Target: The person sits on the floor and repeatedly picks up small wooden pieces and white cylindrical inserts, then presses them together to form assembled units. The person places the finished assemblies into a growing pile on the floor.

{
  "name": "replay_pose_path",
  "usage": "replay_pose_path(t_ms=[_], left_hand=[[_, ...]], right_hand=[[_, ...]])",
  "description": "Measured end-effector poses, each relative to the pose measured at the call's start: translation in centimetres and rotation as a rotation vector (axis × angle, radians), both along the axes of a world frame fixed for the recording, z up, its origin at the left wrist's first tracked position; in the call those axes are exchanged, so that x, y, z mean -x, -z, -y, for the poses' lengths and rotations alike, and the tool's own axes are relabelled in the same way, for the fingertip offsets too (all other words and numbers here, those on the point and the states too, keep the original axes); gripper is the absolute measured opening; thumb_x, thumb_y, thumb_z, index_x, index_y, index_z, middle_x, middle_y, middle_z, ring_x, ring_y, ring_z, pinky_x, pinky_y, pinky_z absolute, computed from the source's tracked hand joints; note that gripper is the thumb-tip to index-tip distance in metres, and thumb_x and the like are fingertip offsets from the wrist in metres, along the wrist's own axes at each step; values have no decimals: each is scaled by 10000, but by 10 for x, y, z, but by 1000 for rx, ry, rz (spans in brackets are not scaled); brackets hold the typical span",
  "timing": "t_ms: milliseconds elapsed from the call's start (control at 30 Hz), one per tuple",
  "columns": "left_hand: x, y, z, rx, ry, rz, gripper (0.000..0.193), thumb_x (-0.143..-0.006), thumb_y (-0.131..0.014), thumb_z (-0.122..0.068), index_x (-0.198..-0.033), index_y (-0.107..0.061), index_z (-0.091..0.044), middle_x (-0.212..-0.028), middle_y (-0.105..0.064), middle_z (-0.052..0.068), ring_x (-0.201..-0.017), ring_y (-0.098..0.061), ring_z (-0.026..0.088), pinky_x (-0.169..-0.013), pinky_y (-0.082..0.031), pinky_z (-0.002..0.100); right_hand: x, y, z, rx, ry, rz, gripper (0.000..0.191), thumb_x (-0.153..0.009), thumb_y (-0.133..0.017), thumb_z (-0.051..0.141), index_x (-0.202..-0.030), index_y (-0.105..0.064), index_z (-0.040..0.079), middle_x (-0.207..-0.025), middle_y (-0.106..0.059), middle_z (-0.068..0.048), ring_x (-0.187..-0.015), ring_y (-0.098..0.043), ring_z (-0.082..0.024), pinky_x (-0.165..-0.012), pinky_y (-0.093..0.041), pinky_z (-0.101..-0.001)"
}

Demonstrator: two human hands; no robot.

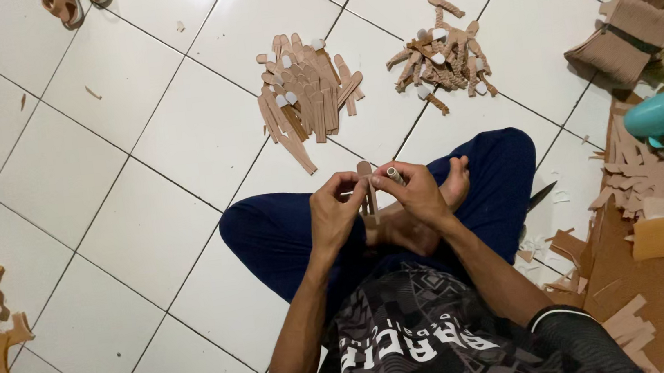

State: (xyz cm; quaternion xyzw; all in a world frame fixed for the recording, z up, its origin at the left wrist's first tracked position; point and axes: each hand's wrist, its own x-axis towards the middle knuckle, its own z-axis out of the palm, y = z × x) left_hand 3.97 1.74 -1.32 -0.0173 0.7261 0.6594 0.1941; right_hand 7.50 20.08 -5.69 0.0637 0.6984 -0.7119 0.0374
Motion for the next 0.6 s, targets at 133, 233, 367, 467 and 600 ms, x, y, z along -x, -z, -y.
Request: replay_pose_path(t_ms=[133,233,367,467,600], left_hand=[[-1,-13,-9,213,-5,-286,250,-884,-782,-199,-997,-744,20,-880,-780,99,-767,-757,161,-660,-595,276],[-3,-19,-12,269,0,-483,242,-898,-780,-205,-984,-744,18,-877,-773,103,-783,-754,165,-696,-597,277],[0,-23,-7,123,22,-179,236,-905,-769,-201,-992,-751,17,-817,-763,54,-732,-713,108,-653,-568,258],[5,-20,0,-2,77,0,224,-929,-760,-201,-986,-764,15,-797,-741,29,-713,-658,76,-638,-518,229],[8,-10,7,-153,145,112,241,-942,-722,-207,-1011,-790,14,-824,-745,31,-741,-624,68,-681,-500,196]], right_hand=[[0,-2,-5,227,-9,246,218,-981,-704,214,-1028,-748,5,-788,-621,44,-643,-443,-17,-561,-342,-201],[1,-4,-7,300,-29,233,229,-988,-684,226,-1028,-731,5,-777,-615,55,-627,-433,-13,-549,-332,-201],[1,-12,-6,173,-14,73,198,-973,-699,163,-1057,-716,-16,-874,-691,39,-778,-586,-27,-694,-470,-189],[3,-23,-6,-60,-17,23,161,-972,-732,123,-1044,-737,-21,-873,-706,-16,-803,-610,-66,-703,-500,-220],[5,-39,-6,-335,-19,-134,161,-917,-745,135,-1014,-746,7,-916,-764,-45,-781,-710,-72,-658,-569,-223]])
